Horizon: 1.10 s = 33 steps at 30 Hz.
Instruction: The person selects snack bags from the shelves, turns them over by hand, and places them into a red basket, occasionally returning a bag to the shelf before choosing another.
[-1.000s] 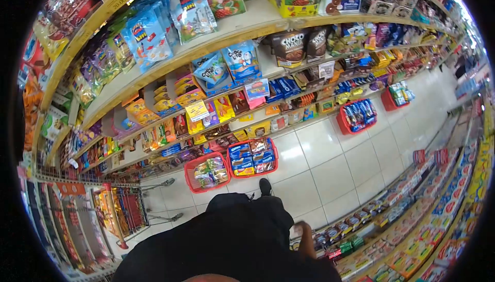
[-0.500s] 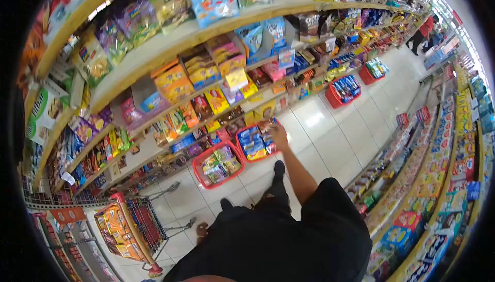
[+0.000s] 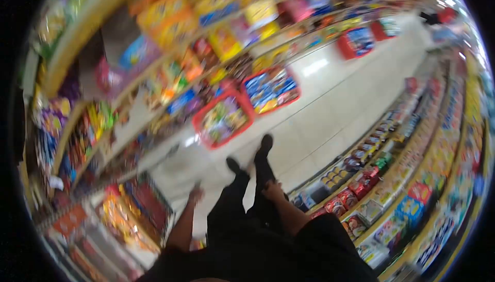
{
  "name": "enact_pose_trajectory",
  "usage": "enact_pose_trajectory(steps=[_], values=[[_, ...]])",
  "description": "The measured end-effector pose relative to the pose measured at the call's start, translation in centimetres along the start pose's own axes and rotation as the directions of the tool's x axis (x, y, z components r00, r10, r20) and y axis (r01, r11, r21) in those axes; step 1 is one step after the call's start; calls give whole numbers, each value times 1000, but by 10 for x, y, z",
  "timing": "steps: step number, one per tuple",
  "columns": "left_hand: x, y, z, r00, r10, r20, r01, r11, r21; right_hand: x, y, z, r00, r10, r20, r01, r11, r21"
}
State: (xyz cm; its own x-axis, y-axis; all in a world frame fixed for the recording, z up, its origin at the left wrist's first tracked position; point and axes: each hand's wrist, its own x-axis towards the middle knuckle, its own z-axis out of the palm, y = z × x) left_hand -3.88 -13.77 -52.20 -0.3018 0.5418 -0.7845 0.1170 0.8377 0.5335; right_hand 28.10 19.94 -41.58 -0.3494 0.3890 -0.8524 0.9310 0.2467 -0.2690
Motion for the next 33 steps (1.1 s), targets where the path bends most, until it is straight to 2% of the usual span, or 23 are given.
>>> enact_pose_trajectory(steps=[2,3,4,6,7,8,9,10,12,14,15,16,17,19,20,21,22,23,24,26,27,31,33], values=[[39,33,0,985,-159,-72,174,929,327,-25,-24,-1,990,101,-100,-101,995,12],[73,55,-5,965,-221,-141,257,902,348,-21,-31,9,986,126,-109,-127,992,-6],[101,91,-23,988,-150,-41,154,906,395,-16,-29,26,991,100,-91,-96,994,52],[168,109,-17,967,-121,-225,197,915,352,-2,-30,49,993,105,-61,-105,994,-1],[232,85,-17,992,-130,11,122,958,258,8,-28,55,990,62,-126,-71,995,-67],[245,134,-27,983,-160,-85,174,965,195,15,-22,60,982,-2,-188,-26,989,-145],[263,169,-39,997,-67,30,62,985,159,26,-20,62,988,47,-145,-70,985,-156],[284,188,-42,993,-109,34,101,977,187,33,-18,64,991,47,-128,-67,986,-155],[340,176,-26,986,-163,39,151,965,216,45,-14,70,984,101,-147,-116,988,-99],[391,136,-6,991,45,-122,30,834,551,55,-10,71,988,85,-127,-98,990,-103],[399,139,-7,974,-138,-180,211,844,493,60,-11,70,983,126,-136,-137,988,-78],[407,143,-13,921,-315,-229,386,820,423,68,-11,70,975,163,-149,-173,984,-53],[428,124,-13,879,-387,-278,468,808,358,75,-7,73,979,150,-141,-160,985,-62],[473,71,-11,748,-364,-555,558,797,229,79,7,80,975,177,-135,-186,981,-54],[502,47,-13,647,-448,-617,648,749,137,78,9,78,973,196,-119,-205,976,-70],[511,30,-12,545,-332,-770,565,824,45,80,6,73,975,187,-119,-197,978,-76],[473,82,-41,645,-517,-562,551,825,-126,84,6,72,979,168,-119,-178,981,-76],[485,72,-38,629,-393,-671,605,790,104,87,10,72,979,172,-108,-181,980,-81],[485,60,-34,625,-401,-669,613,784,103,87,12,73,980,171,-98,-180,980,-85],[480,64,-33,729,-313,-608,511,840,181,89,11,67,980,176,-92,-185,979,-90],[472,81,-33,673,-357,-648,548,829,113,88,12,65,979,170,-108,-180,979,-95],[491,58,-37,579,-327,-747,529,848,39,87,12,67,980,166,-113,-178,978,-110],[488,59,-42,720,-315,-619,508,846,160,86,8,68,975,198,-102,-211,969,-130]])
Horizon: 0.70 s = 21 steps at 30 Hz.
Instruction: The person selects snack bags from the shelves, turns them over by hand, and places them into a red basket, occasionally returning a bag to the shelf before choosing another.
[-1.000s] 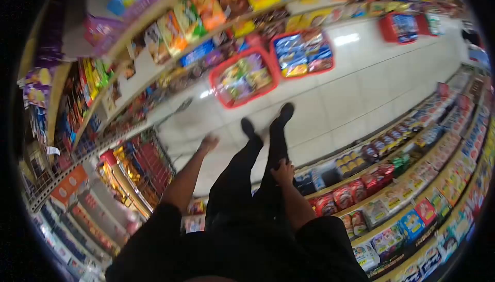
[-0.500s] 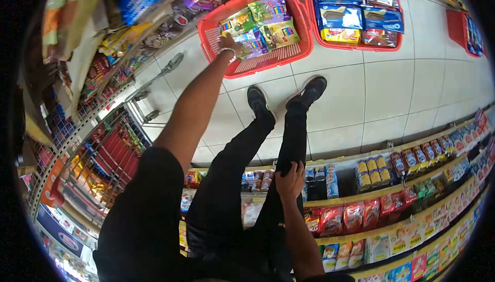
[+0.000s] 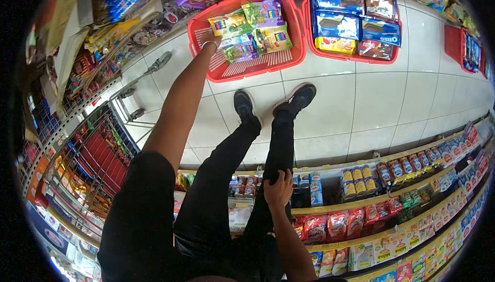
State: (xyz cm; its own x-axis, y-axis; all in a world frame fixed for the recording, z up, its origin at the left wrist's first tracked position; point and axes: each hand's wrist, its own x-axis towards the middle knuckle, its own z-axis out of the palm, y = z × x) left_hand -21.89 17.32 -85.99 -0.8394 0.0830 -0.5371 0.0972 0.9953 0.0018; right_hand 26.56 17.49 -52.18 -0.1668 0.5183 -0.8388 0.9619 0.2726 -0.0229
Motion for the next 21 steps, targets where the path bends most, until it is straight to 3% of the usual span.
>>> enact_pose_trajectory(steps=[1,3,5,6,7,8,9,10,11,12,13,14,15,16,17,19,20,21], values=[[-8,-5,0,996,39,81,-20,976,-216,-3,2,3,1000,-2,-13,2,1000,1],[-19,-19,9,964,115,240,59,788,-612,-2,8,7,998,-45,-55,46,998,31],[-72,-16,-9,961,257,105,-152,803,-576,-6,9,0,984,-48,-170,55,998,36],[-100,-13,-21,945,324,36,-254,800,-544,-8,9,-7,992,-27,-122,37,997,75],[-114,-25,-5,866,500,-16,-406,684,-606,-10,3,-15,996,-8,-84,19,991,130],[-170,-11,-50,856,517,13,-297,512,-806,-13,0,-26,991,-15,-130,34,989,142],[-232,7,-108,850,508,139,-138,470,-872,-19,-4,-36,976,45,-212,1,977,211],[-262,1,-108,811,556,183,-60,391,-919,-26,-7,-47,970,81,-231,4,938,346],[-290,-1,-117,749,588,306,163,284,-945,-29,-2,-58,958,106,-265,30,885,464],[-319,-3,-126,671,609,422,391,193,-900,-16,11,-42,872,107,-477,149,871,468],[-365,6,-174,594,728,343,183,293,-938,-11,12,-63,824,161,-542,164,849,502],[-391,6,-194,576,654,490,240,438,-866,-15,10,-85,881,316,-352,155,510,846],[-434,18,-249,493,751,439,180,406,-896,-28,6,-104,942,316,-116,100,66,993],[-460,24,-275,438,804,401,118,391,-913,-53,4,-140,943,165,-290,298,-30,954],[-489,32,-314,415,801,432,128,418,-899,-82,5,-180,941,74,-330,331,-3,944],[-522,39,-371,347,849,397,-20,430,-902,-152,-5,-254,960,86,-266,279,-206,938],[-537,42,-405,336,861,381,-47,419,-907,-177,-7,-274,953,88,-291,304,-221,927],[-556,44,-437,282,898,339,-5,354,-935,-198,-5,-292,910,36,-413,414,-137,900]])
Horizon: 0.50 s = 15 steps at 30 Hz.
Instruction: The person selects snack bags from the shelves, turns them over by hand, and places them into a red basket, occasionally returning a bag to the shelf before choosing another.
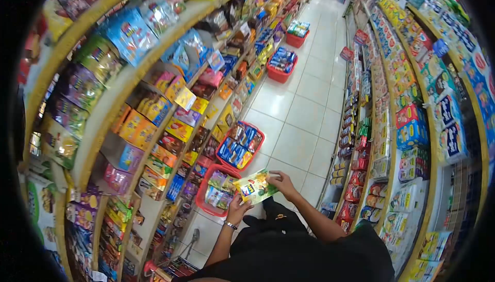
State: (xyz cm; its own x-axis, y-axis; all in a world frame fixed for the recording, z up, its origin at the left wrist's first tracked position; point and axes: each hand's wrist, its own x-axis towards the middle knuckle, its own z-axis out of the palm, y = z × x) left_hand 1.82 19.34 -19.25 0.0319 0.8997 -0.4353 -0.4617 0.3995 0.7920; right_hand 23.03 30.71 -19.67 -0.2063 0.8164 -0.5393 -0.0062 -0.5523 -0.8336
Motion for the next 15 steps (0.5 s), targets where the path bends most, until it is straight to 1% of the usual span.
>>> enact_pose_trajectory(steps=[1,2,4,5,6,7,8,10,11,12,13,14,15], values=[[-11,20,10,998,43,54,-39,997,-64,-15,-21,3,992,-104,71,110,991,-74],[-18,32,13,997,45,62,-41,998,-53,-32,-48,6,984,-115,137,118,993,-13],[-27,54,10,968,2,249,-25,996,89,-60,-86,9,970,-154,188,159,987,-13],[-36,72,15,962,-7,272,-46,981,190,-70,-99,4,962,-171,211,184,982,-45],[-36,73,14,939,30,342,-88,984,155,-81,-110,-1,955,-186,231,208,975,-74],[-40,84,17,937,37,346,-100,981,165,-97,-129,-1,934,-247,257,267,963,-46],[-44,95,22,935,42,352,-109,979,172,-104,-140,-6,936,-262,235,276,961,-30],[-53,117,34,940,11,342,-75,982,175,-121,-148,-18,901,-325,288,361,929,-82],[-61,129,46,933,57,357,-124,978,167,-129,-152,-23,908,-331,256,359,931,-71],[-63,130,48,923,30,383,-108,977,185,-135,-155,-25,887,-380,263,425,894,-142],[-63,132,50,920,45,390,-121,978,171,-141,-157,-26,864,-429,264,486,849,-210],[-63,135,55,914,55,403,-131,978,164,-148,-160,-26,870,-447,210,484,854,-192],[-68,139,63,925,59,374,-141,970,196,-155,-164,-26,853,-468,229,511,839,-187]])
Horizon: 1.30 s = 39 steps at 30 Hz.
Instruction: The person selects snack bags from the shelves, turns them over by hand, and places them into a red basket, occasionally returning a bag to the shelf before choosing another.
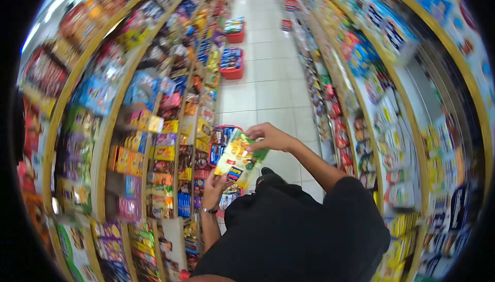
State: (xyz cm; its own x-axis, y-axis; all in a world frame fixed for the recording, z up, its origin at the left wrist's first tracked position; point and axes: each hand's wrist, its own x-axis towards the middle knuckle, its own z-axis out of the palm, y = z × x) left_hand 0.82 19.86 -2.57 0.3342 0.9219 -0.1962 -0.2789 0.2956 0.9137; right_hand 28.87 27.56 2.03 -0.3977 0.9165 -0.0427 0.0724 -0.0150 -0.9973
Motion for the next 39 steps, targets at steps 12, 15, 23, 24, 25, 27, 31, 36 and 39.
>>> enact_pose_trajectory(steps=[12,15,23,24,25,27,31,36,39], values=[[15,-3,15,998,-31,49,26,995,99,-41,20,4,974,-20,-225,54,988,148],[8,-9,13,999,-29,24,26,994,102,-33,12,11,969,-11,-248,66,975,214],[-50,29,16,743,574,-345,-131,630,765,23,6,100,972,-70,224,75,997,-17],[-58,34,15,751,553,-360,-172,690,703,25,-10,117,958,-89,273,113,991,-75],[-67,35,15,758,536,-371,-216,744,632,25,-18,130,931,-85,356,119,990,-75],[-83,23,6,630,572,-525,-145,751,645,34,-28,156,870,-103,483,168,981,-94],[-119,6,0,397,563,-725,-385,819,425,44,-38,197,797,-140,588,223,972,-72],[-152,9,6,182,519,-835,-497,781,377,38,-61,238,737,-213,641,243,969,42],[-170,14,13,119,509,-852,-539,754,375,38,-64,248,700,-208,683,190,976,103]])
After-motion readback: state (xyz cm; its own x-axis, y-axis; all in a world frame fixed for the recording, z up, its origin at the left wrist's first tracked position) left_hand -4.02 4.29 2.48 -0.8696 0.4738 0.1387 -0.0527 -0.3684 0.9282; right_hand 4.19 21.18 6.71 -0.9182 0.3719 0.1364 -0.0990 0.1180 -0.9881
